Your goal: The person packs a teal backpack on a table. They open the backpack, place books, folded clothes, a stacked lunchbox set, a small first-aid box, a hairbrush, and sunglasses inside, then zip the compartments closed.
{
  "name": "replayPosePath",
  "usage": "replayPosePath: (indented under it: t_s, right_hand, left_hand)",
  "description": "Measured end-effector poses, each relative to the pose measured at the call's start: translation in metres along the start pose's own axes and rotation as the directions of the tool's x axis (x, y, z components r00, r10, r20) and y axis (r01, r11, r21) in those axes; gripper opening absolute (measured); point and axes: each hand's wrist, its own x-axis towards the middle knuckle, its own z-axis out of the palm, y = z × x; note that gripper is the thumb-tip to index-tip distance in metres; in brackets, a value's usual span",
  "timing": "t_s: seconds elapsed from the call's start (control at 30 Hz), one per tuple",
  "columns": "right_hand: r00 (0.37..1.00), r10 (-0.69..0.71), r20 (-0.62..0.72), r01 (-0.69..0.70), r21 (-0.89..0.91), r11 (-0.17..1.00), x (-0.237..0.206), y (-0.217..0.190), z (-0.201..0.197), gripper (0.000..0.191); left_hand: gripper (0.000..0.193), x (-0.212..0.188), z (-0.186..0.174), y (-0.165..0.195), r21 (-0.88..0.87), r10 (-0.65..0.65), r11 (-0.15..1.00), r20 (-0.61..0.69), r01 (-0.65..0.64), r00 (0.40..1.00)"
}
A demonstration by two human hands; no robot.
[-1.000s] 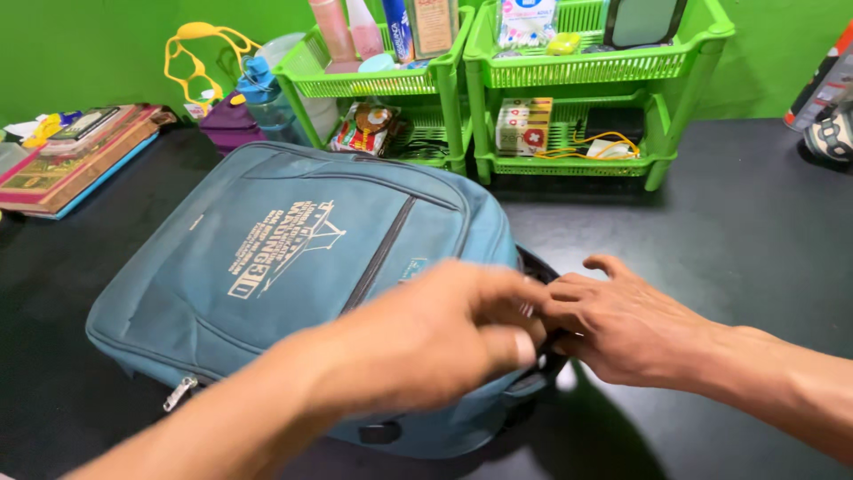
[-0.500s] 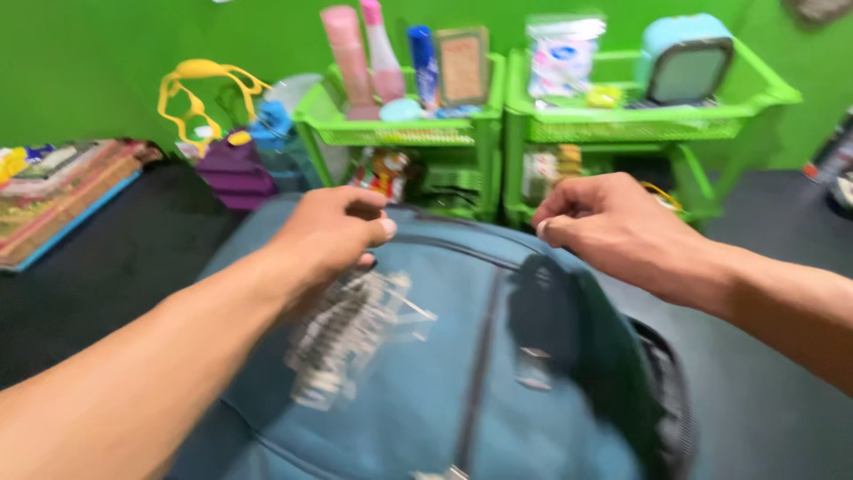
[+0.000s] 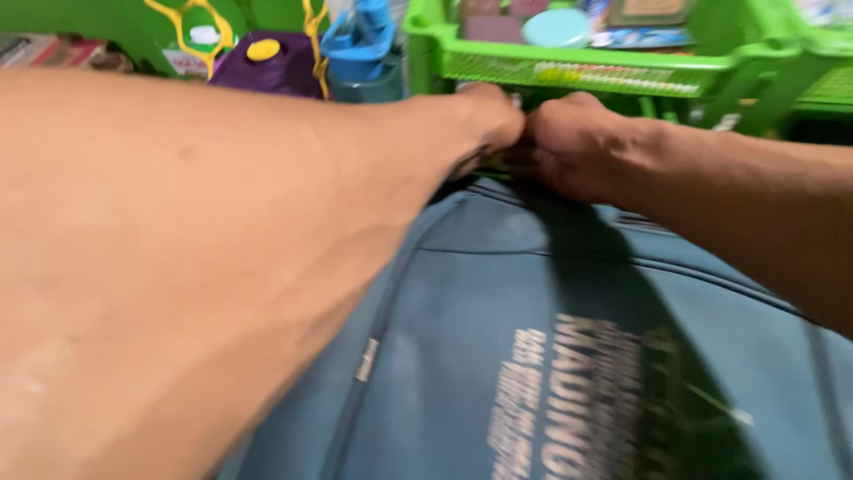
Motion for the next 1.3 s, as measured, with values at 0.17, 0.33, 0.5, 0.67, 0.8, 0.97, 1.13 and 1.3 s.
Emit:
replayPosePath:
  t_s: [0.17,0.33,0.5,0.67,0.8,0.97,1.13,1.3]
  right_hand:
    - [0.983,-0.014,-0.183,-0.01,-0.13,0.991,0.033,0.006,0.013,0.019]
    - [0.948,-0.052,-0.315,-0.042,-0.284,0.958,0.014,0.016,-0.018,0.021]
    - [0.926,-0.098,-0.364,-0.053,-0.384,0.922,0.007,0.024,-0.033,0.023]
    - [0.898,-0.23,-0.374,-0.043,-0.597,0.801,0.004,0.022,-0.032,0.026]
    - [0.866,-0.291,-0.408,-0.028,-0.619,0.785,-0.028,0.015,-0.023,0.028]
    - [0.916,-0.065,-0.397,-0.041,-0.252,0.967,-0.042,0.003,0.017,0.03]
    - [0.958,0.041,-0.283,-0.034,0.028,0.999,0.008,-0.006,0.022,0.033]
    - [0.945,0.324,-0.053,-0.287,0.346,0.893,-0.055,-0.018,-0.038,0.038]
  left_hand:
    - [0.029,0.013,0.001,-0.012,0.043,0.007,0.999,0.095,-0.011,0.995]
    - [0.027,0.013,0.0,-0.017,0.053,0.02,0.998,0.142,-0.028,0.99]
    - [0.025,0.011,-0.003,-0.018,0.036,0.022,0.999,0.158,-0.029,0.987]
    - [0.023,0.003,-0.012,-0.015,0.013,0.021,1.0,0.166,-0.023,0.986]
    - [0.021,-0.008,-0.02,-0.009,-0.02,0.027,1.0,0.159,-0.025,0.987]
    - [0.02,-0.019,-0.028,-0.006,-0.048,0.023,0.999,0.147,-0.016,0.989]
    - [0.019,-0.023,-0.035,-0.017,-0.06,0.003,0.998,0.121,0.004,0.993]
    - [0.015,-0.014,-0.027,-0.025,-0.003,0.007,1.0,0.164,-0.007,0.986]
